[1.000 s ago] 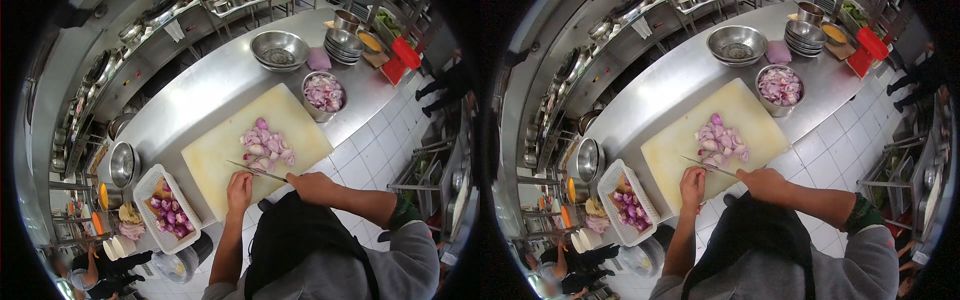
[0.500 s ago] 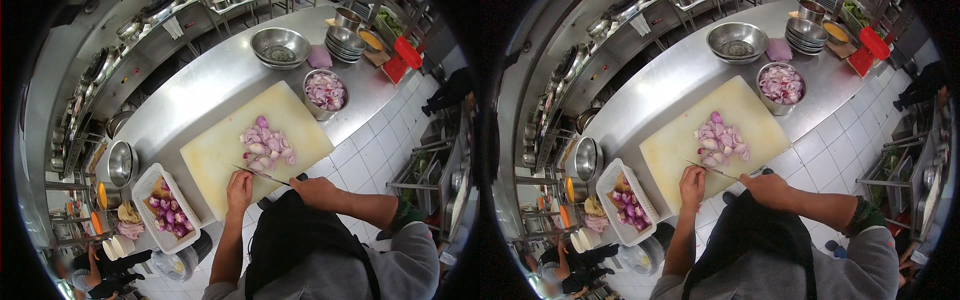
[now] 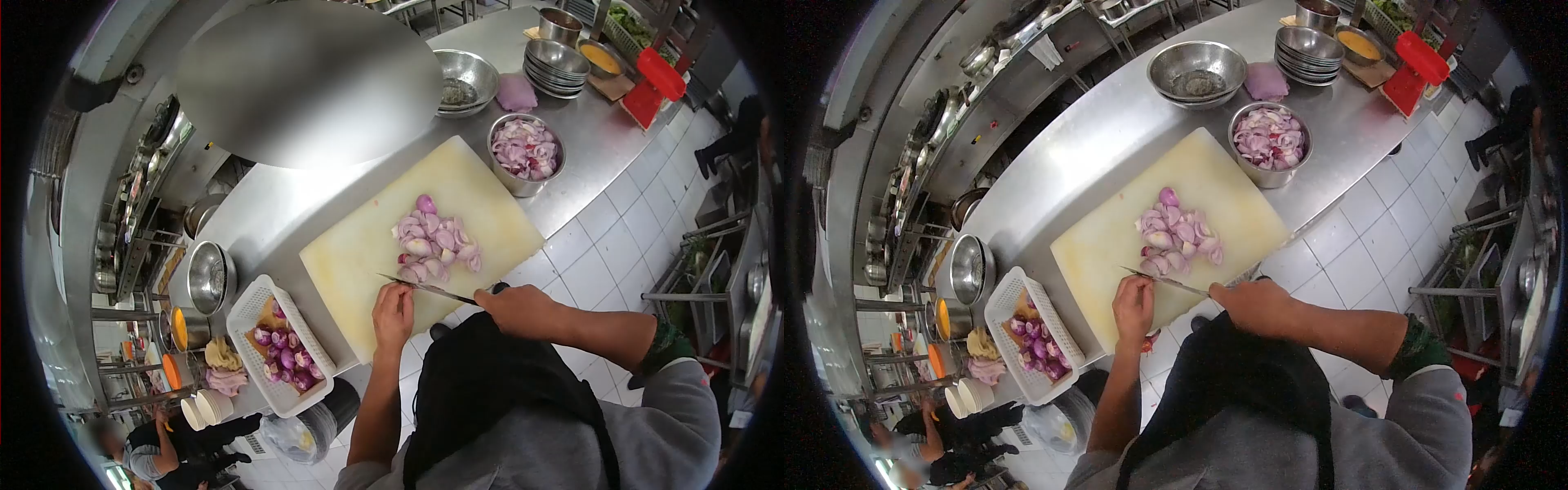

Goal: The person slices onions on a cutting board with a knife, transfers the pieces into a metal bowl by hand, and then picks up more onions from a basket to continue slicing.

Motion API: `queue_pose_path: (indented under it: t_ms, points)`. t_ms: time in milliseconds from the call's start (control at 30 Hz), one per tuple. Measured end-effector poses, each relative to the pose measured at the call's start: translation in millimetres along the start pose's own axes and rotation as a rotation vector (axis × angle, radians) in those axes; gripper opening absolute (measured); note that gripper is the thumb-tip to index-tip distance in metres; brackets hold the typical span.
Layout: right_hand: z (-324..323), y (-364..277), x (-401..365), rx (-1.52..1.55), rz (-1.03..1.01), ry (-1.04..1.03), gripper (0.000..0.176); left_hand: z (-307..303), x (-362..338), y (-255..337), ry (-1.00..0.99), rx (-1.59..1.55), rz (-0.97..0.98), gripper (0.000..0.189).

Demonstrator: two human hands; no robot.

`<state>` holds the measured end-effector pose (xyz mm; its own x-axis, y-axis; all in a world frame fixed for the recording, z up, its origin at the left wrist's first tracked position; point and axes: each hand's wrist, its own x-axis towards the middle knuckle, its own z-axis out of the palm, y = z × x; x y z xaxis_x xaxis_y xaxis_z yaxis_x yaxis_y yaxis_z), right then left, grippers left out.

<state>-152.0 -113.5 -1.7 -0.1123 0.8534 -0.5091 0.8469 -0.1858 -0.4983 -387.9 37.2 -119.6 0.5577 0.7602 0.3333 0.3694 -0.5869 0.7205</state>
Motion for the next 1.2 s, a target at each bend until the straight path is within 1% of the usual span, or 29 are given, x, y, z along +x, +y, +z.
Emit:
queue_pose_path:
  t_ms: [33, 233, 300, 433, 533, 600, 633, 667, 700, 733, 767, 800, 833, 867, 900, 933, 967, 1000, 1033, 1067, 1100, 1133, 1200]
  points:
    - [-1, -1, -3, -0.016, 0.028, -0.039, 0.032, 1, -1, -1, 0.002, 0.003, -0.001, 0.009]
    - [10, -1, -2, -0.042, 0.013, 0.006, 0.035, -1, 0, 0, -0.009, 0.035, 0.007, 0.01]
    - [23, 5, 7, -0.015, -0.018, 0.036, 0.032, -2, 0, 2, -0.013, -0.009, -0.025, 0.011]
    - [48, 17, 35, 0.112, -0.099, 0.138, 0.025, 2, 0, -3, -0.025, -0.009, 0.001, 0.012]
    - [32, 15, 48, 0.112, -0.051, 0.041, 0.028, 1, -1, -9, -0.04, -0.006, 0.023, 0.015]
    - [27, 23, 51, 0.111, -0.061, 0.055, 0.027, 1, 0, -7, -0.016, -0.011, 0.018, 0.017]
    - [24, 30, 53, 0.101, -0.083, 0.056, 0.027, 2, 1, -3, 0.019, -0.059, -0.044, 0.018]
    - [23, 35, 55, 0.061, -0.054, 0.081, 0.027, 2, 7, 3, 0.069, -0.094, -0.106, 0.02]
    - [26, 39, 54, 0.018, -0.053, 0.097, 0.027, 1, 19, 7, -0.007, -0.063, -0.115, 0.027]
    - [23, 46, 51, -0.008, -0.186, 0.164, 0.033, 17, 31, -2, 0.054, -0.14, 0.017, 0.027]
    - [-1, 20, 43, 0.027, -0.013, 0.037, 0.044, 21, 51, 8, -0.029, -0.004, 0.118, 0.025]
    - [-3, 19, 42, -0.039, -0.096, 0.045, 0.05, 32, 66, 19, -0.015, -0.118, 0.099, 0.023]
    - [11, 29, 50, 0.013, -0.068, 0.097, 0.049, 59, 81, 0, -0.129, 0.151, 0.092, 0.021]
    - [-5, 2, 43, 0.021, 0.088, -0.008, 0.045, 75, 90, -7, -0.224, 0.349, 0.094, 0.012]
    - [22, 40, 62, -0.019, -0.086, 0.046, 0.045, 86, 96, -13, -0.109, 0.363, 0.146, 0.012]
    - [38, 47, 64, 0.006, -0.151, 0.079, 0.041, 88, 103, -10, -0.225, 0.406, 0.162, 0.012]
    - [45, 50, 68, 0.04, -0.202, 0.125, 0.037, 100, 105, -20, -0.199, 0.37, 0.137, 0.015]
    - [54, 48, 73, -0.005, -0.217, 0.146, 0.034, 113, 107, -32, -0.171, 0.334, 0.114, 0.018]
    - [62, 47, 74, -0.042, -0.221, 0.164, 0.031, 110, 108, -27, -0.276, 0.474, 0.149, 0.02]
    - [60, 45, 80, 0.011, -0.243, 0.079, 0.04, 130, 102, -47, -0.193, 0.502, 0.228, 0.022]
    - [63, 44, 84, 0.065, -0.261, -0.005, 0.049, 136, 101, -69, -0.12, 0.522, 0.317, 0.024]
    - [75, 61, 99, 0.08, -0.285, 0.005, 0.055, 117, 106, -74, -0.162, 0.475, 0.224, 0.024]
    - [65, 58, 96, 0.0, -0.248, -0.001, 0.044, 124, 100, -57, -0.212, 0.291, 0.021, 0.024]
